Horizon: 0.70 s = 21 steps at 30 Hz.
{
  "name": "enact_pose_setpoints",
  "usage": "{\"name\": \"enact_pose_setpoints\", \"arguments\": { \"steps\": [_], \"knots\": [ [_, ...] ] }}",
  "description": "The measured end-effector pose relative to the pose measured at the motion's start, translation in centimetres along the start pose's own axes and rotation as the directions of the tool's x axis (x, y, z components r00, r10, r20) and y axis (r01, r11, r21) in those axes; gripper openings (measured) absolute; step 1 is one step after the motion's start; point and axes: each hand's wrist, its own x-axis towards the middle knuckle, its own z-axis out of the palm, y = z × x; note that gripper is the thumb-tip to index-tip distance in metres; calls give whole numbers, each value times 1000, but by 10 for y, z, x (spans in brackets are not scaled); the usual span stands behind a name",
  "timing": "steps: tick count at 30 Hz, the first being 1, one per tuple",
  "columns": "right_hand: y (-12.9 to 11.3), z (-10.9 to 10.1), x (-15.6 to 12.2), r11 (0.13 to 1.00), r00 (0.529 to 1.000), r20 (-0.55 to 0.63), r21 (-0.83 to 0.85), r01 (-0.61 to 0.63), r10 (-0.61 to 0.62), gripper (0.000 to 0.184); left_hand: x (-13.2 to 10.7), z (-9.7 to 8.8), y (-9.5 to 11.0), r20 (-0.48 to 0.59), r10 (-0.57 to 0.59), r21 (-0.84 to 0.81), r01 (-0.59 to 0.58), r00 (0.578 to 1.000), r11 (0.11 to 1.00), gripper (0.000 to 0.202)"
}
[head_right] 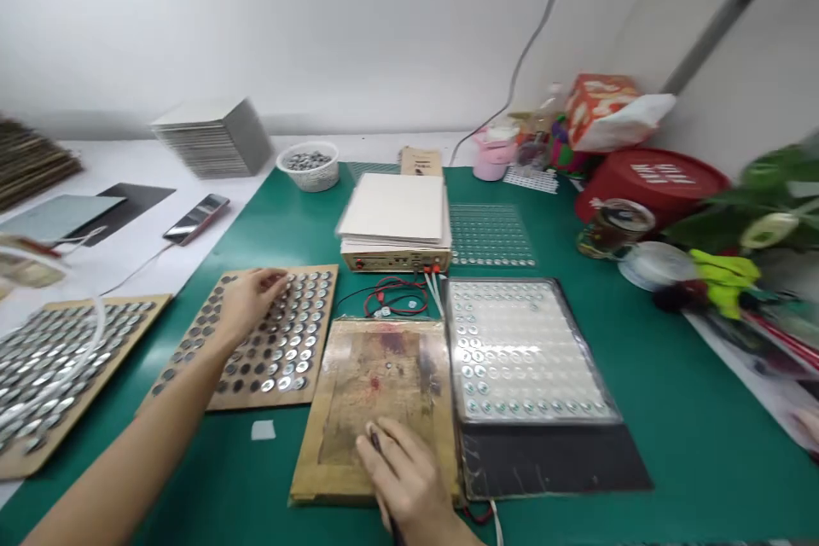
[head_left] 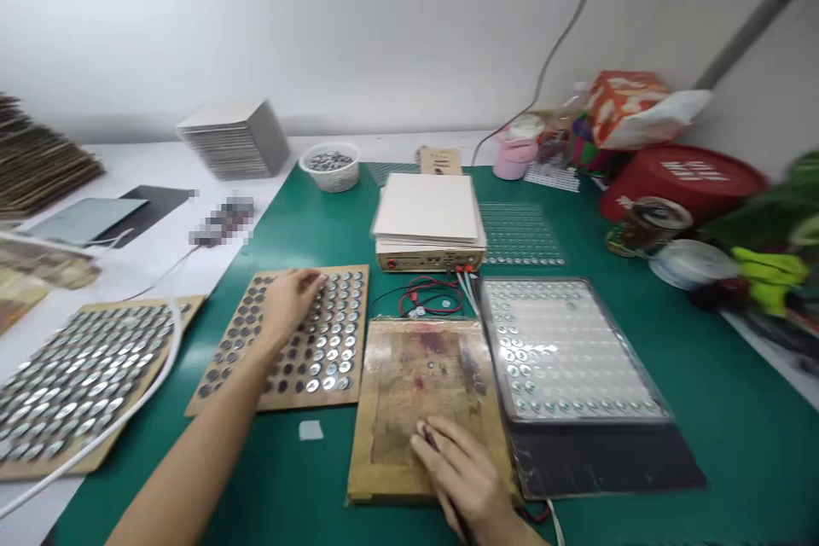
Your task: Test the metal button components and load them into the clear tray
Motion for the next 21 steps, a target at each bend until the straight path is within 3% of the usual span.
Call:
{"name": "enact_pose_setpoints", "arguments": {
  "steps": [2,4,7,10,12,15,18,21],
  "knots": [
    [-6,3,0,996,999,28,-89,23,-21,33,9,3,-1,21,-30,28,30,999,999,28],
    [-8,-2,5,996,996,65,-75,-50,55,31,11,5,-1,52,-59,51,56,997,997,30],
    [15,-34,18,978,981,58,-112,-178,185,27,11,4,-1,107,-117,73,110,987,991,32],
    [77,-89,36,880,920,-94,-269,-390,379,23,19,0,-1,158,-172,73,163,972,984,32],
    [128,-125,46,817,876,-204,-317,-482,437,23,27,-2,-2,186,-204,50,198,961,979,28],
    [187,-158,55,738,829,-265,-378,-560,493,19,34,-9,1,191,-225,-18,233,955,972,26],
    [208,-163,53,700,820,-246,-429,-571,517,16,12,-11,10,170,-167,-119,188,971,975,31],
    [211,-160,46,678,812,-230,-456,-577,536,17,-49,-1,30,224,0,-257,59,975,965,31]
  ]
}}
